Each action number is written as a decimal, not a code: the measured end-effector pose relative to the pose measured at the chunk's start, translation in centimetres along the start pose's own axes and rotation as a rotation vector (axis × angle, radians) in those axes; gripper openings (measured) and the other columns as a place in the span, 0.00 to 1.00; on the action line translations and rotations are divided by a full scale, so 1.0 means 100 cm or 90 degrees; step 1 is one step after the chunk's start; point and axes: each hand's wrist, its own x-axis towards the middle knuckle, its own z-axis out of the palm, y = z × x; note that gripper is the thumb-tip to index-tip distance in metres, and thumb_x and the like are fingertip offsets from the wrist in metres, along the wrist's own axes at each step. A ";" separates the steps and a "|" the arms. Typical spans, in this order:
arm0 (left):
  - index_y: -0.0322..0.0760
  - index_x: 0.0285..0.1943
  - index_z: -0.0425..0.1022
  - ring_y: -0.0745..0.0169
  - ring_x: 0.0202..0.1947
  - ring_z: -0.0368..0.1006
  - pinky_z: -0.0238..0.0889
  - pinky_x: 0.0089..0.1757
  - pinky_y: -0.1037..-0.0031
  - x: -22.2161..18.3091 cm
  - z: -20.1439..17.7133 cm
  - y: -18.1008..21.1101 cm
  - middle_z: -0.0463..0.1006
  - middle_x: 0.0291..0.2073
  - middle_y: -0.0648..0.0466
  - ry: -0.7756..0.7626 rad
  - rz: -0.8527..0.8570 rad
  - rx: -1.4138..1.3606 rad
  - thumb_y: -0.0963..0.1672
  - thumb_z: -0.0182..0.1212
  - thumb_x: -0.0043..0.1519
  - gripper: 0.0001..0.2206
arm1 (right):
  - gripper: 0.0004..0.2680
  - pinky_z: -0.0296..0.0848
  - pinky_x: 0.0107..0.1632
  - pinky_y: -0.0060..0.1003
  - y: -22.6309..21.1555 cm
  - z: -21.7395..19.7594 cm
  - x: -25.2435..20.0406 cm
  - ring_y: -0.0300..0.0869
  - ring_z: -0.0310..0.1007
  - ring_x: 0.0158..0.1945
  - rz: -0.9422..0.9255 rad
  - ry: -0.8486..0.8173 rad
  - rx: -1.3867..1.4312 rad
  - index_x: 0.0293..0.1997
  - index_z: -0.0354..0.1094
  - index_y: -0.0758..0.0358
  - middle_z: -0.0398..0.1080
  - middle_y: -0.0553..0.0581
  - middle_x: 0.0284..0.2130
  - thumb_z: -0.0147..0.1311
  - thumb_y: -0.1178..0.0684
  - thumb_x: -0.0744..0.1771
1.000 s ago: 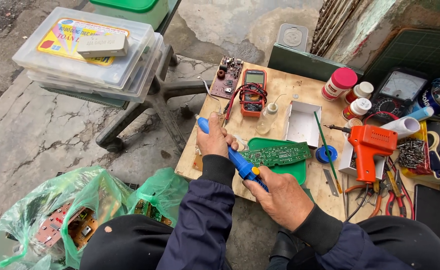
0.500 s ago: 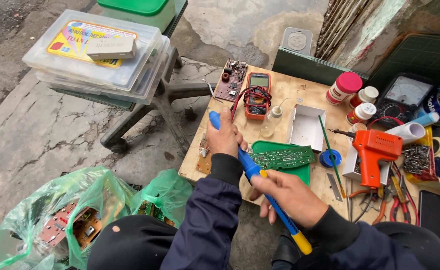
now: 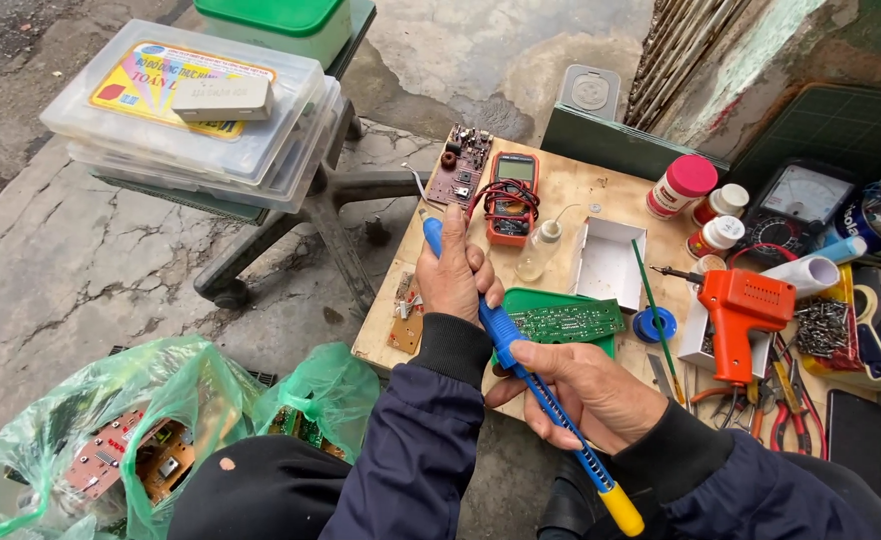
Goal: Using a soldering iron and a desoldering pump to remove solder from a circuit board for repair.
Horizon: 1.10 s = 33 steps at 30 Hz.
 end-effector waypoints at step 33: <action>0.43 0.42 0.63 0.72 0.13 0.55 0.50 0.14 0.75 0.065 -0.045 -0.054 0.59 0.19 0.58 0.038 -0.140 0.012 0.47 0.74 0.66 0.18 | 0.23 0.56 0.12 0.33 0.040 0.011 0.000 0.42 0.54 0.08 0.039 0.008 0.175 0.49 0.67 0.79 0.77 0.78 0.40 0.48 0.37 0.74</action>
